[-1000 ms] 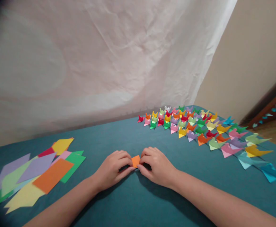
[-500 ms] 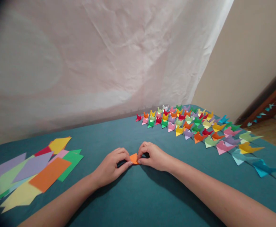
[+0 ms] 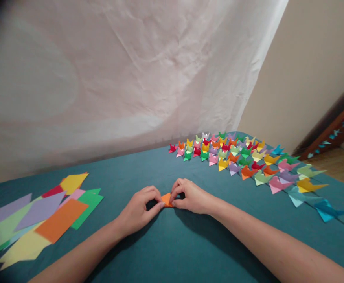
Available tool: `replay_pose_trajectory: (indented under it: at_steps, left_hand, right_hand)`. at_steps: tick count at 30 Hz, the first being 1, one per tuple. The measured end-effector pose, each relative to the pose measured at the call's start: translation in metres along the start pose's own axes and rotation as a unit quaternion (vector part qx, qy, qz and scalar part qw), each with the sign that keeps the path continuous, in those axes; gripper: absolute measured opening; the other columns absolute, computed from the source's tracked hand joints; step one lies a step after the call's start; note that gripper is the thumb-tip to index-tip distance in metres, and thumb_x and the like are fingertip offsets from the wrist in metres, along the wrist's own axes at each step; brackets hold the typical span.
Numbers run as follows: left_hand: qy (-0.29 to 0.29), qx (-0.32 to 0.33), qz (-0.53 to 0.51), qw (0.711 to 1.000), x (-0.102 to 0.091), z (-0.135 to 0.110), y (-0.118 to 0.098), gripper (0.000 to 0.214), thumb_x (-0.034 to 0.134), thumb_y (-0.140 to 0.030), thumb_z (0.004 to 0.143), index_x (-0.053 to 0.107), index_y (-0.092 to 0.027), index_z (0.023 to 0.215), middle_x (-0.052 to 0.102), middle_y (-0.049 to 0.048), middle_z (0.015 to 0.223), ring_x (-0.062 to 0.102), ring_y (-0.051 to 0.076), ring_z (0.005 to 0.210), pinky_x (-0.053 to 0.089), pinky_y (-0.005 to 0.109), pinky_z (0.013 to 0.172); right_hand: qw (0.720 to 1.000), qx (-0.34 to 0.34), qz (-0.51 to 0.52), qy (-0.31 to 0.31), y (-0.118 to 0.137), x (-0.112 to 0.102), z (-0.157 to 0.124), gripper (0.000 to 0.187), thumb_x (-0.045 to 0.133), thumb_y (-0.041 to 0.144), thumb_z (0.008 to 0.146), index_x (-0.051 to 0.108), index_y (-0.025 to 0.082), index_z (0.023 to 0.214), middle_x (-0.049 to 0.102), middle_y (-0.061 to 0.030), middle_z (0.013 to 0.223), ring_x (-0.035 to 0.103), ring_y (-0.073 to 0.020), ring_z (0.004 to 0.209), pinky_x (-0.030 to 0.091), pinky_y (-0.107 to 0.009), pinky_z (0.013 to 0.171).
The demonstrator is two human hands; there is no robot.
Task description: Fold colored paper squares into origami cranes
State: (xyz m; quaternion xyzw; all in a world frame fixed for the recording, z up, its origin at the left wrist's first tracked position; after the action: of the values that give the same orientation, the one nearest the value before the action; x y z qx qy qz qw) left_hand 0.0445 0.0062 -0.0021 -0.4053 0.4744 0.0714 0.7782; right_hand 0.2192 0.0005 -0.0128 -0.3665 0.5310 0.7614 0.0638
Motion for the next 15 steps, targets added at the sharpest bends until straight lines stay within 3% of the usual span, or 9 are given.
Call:
replay_pose_trajectory:
  at_steps: [7,15]
  left_hand:
    - [-0.010,-0.001,0.006,1.000,0.0004,-0.0002,0.0002,0.009,0.054,-0.018,0.083,0.058,-0.016,0.075,0.057,0.0033,0.082,0.052,0.016,0.080,0.040,0.027,0.074]
    - [-0.022,-0.001,0.020,1.000,0.0007,-0.0009,0.0004,0.010,0.054,-0.019,0.084,0.058,-0.016,0.075,0.057,0.0033,0.082,0.053,0.016,0.080,0.041,0.028,0.073]
  right_hand:
    - [0.999,-0.006,-0.040,0.013,0.0054,-0.0021,-0.0022,0.010,0.061,0.023,0.080,0.070,0.020,0.078,0.059,-0.0035,0.090,0.054,-0.0155,0.086,0.041,-0.029,0.081]
    - [0.997,0.020,-0.069,-0.009,0.0064,0.0018,-0.0019,0.008,0.064,0.024,0.077,0.070,0.020,0.074,0.060,-0.0032,0.088,0.054,-0.0160,0.082,0.041,-0.030,0.079]
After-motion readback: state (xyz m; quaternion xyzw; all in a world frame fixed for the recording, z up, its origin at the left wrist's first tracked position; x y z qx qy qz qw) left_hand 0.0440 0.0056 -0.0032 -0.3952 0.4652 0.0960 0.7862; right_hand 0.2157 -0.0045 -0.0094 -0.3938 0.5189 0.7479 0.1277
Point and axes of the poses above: each hand's wrist, its own z-axis towards the middle knuckle, its own x-axis out of the palm, y = z × x, the point moved 3 cm from there along z, towards the middle knuckle
